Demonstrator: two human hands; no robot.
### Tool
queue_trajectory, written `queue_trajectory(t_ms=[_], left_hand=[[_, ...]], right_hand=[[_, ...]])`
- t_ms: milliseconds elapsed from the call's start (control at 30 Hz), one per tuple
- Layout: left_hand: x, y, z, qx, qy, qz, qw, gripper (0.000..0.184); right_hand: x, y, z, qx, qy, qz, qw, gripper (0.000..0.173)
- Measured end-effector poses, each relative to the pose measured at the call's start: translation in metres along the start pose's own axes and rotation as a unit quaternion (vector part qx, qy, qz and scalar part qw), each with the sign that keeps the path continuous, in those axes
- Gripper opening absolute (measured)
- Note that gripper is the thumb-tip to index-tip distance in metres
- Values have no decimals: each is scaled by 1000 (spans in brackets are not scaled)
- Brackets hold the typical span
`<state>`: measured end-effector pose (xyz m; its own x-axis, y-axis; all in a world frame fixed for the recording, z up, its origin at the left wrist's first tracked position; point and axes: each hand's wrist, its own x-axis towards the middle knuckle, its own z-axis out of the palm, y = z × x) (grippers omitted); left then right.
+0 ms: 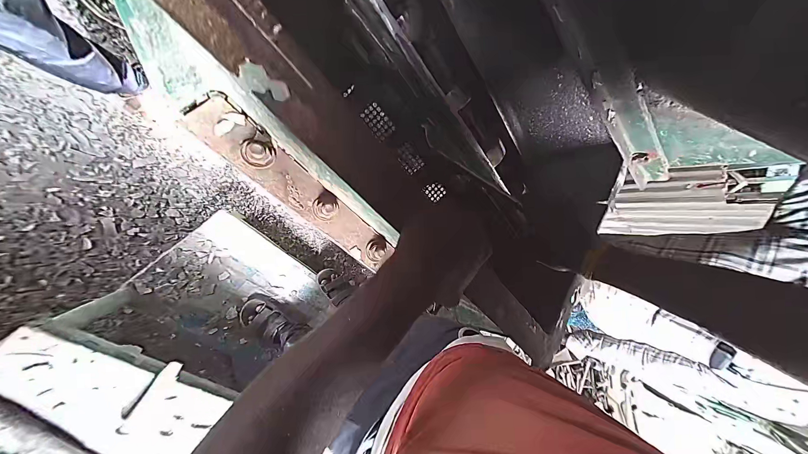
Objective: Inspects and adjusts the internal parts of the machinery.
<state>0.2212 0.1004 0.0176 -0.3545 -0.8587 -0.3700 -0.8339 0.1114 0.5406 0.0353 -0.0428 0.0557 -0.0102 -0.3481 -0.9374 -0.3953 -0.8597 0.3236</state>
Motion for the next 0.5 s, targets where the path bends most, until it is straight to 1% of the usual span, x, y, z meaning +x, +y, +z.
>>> queue_trajectory(t_ms=[33, 67, 133, 167, 200, 233, 267, 300, 333, 367, 400, 433, 467, 500], left_hand=[[-2, 1, -2, -4, -10, 2, 1000, 29], [-4, 1, -3, -6, -11, 11, 1000, 25], [-12, -1, -17, 8, -37, 34, 999, 16], [-13, -2, -19, 9, -36, 41, 998, 13], [-14, -1, -16, 0, -25, 51, 998, 11], [-13, -3, -5, -4, 24, 56, 998, 8], [-11, -4, 10, -10, 97, 62, 993, 7], [-11, -4, 17, -23, 134, 60, 989, 6], [-9, -7, 17, -27, 151, 54, 987, 4], [-8, -8, 16, -32, 143, 54, 988, 5], [-7, -6, 14, -27, 131, 62, 989, 4], [-10, -1, 6, -22, 66, 74, 995, 6], [-11, -4, -14, -10, -60, 63, 996, 13], [-5, -11, -21, -5, -99, 50, 994, 15]], right_hand=[[-7, -9, -14, 87, 110, 50, 989, 36], [-19, -21, -35, 142, 126, 97, 977, 39], [-24, -30, -52, 185, 138, 134, 964, 51], [-26, -32, -58, 191, 126, 141, 963, 55], [-34, -36, -63, 200, 99, 149, 963, 53], [-37, -38, -67, 206, 87, 150, 963, 52], [-34, -37, -62, 215, 93, 145, 961, 50], [-30, -36, -57, 223, 109, 141, 958, 49], [-24, -33, -58, 216, 134, 135, 958, 52], [-22, -34, -59, 213, 137, 133, 958, 55], [-25, -36, -59, 226, 107, 140, 958, 56], [-34, -42, -57, 246, 34, 151, 957, 52], [-33, -43, -64, 248, -53, 142, 957, 52], [-18, -33, -53, 232, -15, 120, 965, 49]])
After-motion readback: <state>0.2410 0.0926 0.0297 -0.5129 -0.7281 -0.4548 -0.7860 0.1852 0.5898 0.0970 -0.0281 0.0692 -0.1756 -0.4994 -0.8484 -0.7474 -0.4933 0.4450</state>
